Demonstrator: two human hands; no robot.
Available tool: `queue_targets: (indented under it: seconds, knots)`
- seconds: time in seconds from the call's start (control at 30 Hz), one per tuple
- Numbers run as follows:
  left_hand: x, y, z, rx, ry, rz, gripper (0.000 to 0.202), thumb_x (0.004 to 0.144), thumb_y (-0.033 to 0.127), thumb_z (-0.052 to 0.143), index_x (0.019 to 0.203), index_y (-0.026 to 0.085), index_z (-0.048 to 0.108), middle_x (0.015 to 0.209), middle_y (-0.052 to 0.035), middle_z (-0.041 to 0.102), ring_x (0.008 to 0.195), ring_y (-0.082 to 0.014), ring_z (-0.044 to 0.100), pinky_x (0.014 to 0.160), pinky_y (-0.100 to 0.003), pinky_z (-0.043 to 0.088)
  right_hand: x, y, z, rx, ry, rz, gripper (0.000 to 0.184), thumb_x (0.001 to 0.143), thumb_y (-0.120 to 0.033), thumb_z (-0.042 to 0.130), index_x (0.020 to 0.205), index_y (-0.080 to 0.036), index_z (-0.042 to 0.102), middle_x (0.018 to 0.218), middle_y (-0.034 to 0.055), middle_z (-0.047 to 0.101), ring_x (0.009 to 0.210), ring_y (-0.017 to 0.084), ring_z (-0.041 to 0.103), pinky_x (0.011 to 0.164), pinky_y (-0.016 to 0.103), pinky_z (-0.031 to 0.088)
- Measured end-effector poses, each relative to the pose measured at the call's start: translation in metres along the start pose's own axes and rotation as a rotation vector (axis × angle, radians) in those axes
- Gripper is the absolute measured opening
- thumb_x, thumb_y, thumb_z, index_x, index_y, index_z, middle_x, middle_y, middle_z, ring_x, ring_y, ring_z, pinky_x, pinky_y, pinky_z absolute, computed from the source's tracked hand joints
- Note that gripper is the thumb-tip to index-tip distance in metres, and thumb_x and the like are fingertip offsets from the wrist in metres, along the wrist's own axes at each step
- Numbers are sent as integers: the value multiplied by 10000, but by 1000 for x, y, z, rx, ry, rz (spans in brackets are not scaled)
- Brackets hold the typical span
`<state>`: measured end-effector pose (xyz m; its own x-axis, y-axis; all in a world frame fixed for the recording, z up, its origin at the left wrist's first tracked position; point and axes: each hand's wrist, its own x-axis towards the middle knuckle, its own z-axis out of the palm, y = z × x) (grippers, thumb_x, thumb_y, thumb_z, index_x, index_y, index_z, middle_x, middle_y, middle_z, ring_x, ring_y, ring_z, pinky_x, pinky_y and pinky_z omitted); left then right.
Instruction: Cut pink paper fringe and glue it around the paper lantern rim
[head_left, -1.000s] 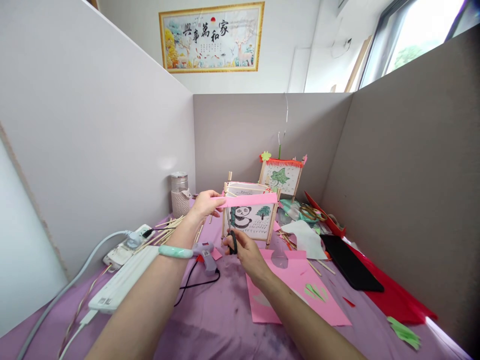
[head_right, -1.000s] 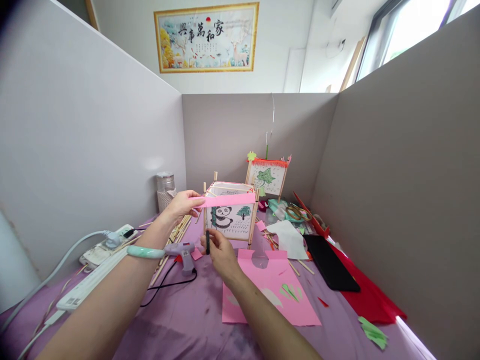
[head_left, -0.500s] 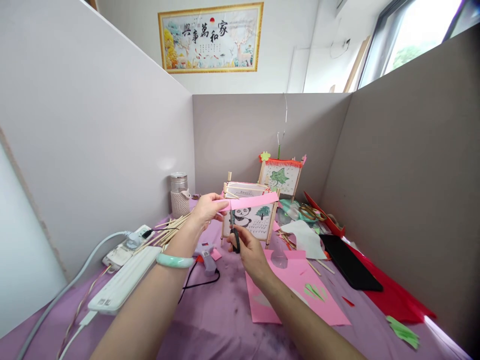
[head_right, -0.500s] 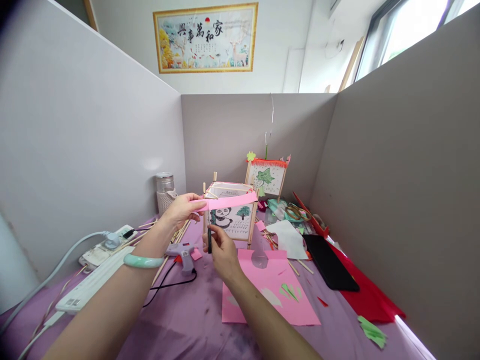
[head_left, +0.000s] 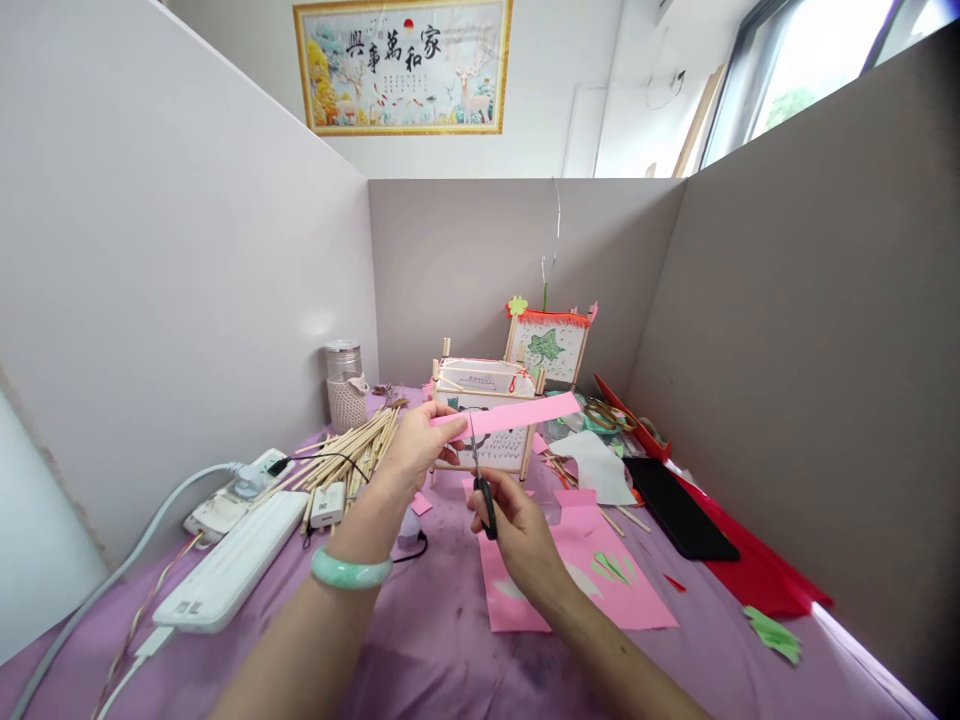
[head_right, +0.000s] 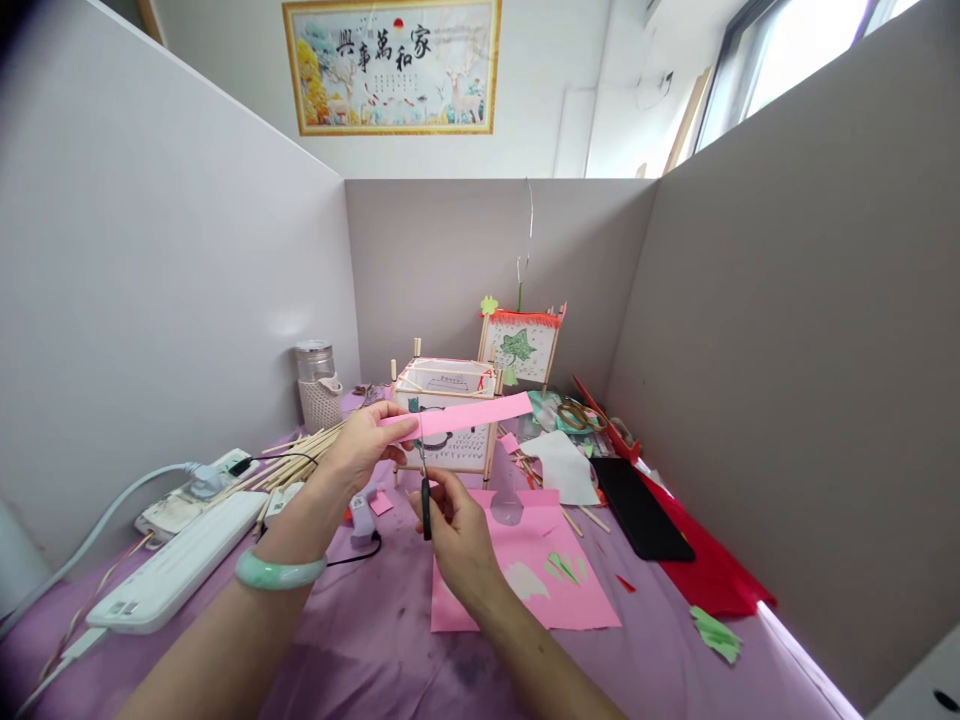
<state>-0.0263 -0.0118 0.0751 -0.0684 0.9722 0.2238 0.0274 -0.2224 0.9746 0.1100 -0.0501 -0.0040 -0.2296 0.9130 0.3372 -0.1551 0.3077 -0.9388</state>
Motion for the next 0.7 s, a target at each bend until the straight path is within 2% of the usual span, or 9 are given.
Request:
queue_targets:
  seconds: [0.3, 0.5, 0.6, 0.7]
  knots:
    - [-9, -25, 14, -78, -54, -72, 263, 611, 283, 706, 738, 142, 525, 557, 10, 533, 488, -103, 529, 395, -200, 428, -24, 11, -12, 15, 72, 46, 340, 784, -461, 594, 1021, -218, 565, 642, -33, 436, 585, 113, 406, 519, 236, 371]
    - [-12, -36, 16, -42, -99, -130, 250, 625, 303, 689, 737, 148, 528, 592, -1, 551, 500, -113, 543, 395, -209, 432, -35, 15, -17, -57, 117, 118, 307, 752, -425, 633, 960, -207, 575, 634, -38, 450, 555, 93, 387, 490, 214, 339]
    - [-11, -37, 10, 139, -17, -83, 157, 656, 248, 647, 730, 152, 547, 621, -15, 559, 536, -126, 556, 419, -216, 442, -41, 10, -25, -49, 110, 150, 319, 742, -424, 639, 960, -204, 565, 644, -39, 468, 542, 91, 415, 490, 218, 362]
    - [-5, -38, -3, 420, 174, 72, 129, 623, 142, 631, 741, 162, 584, 695, -28, 577, 592, -123, 565, 443, -189, 421, -46, 2, -40, -29, 120, 136, 345, 745, -436, 625, 987, -204, 546, 661, -40, 490, 527, 90, 445, 496, 227, 386]
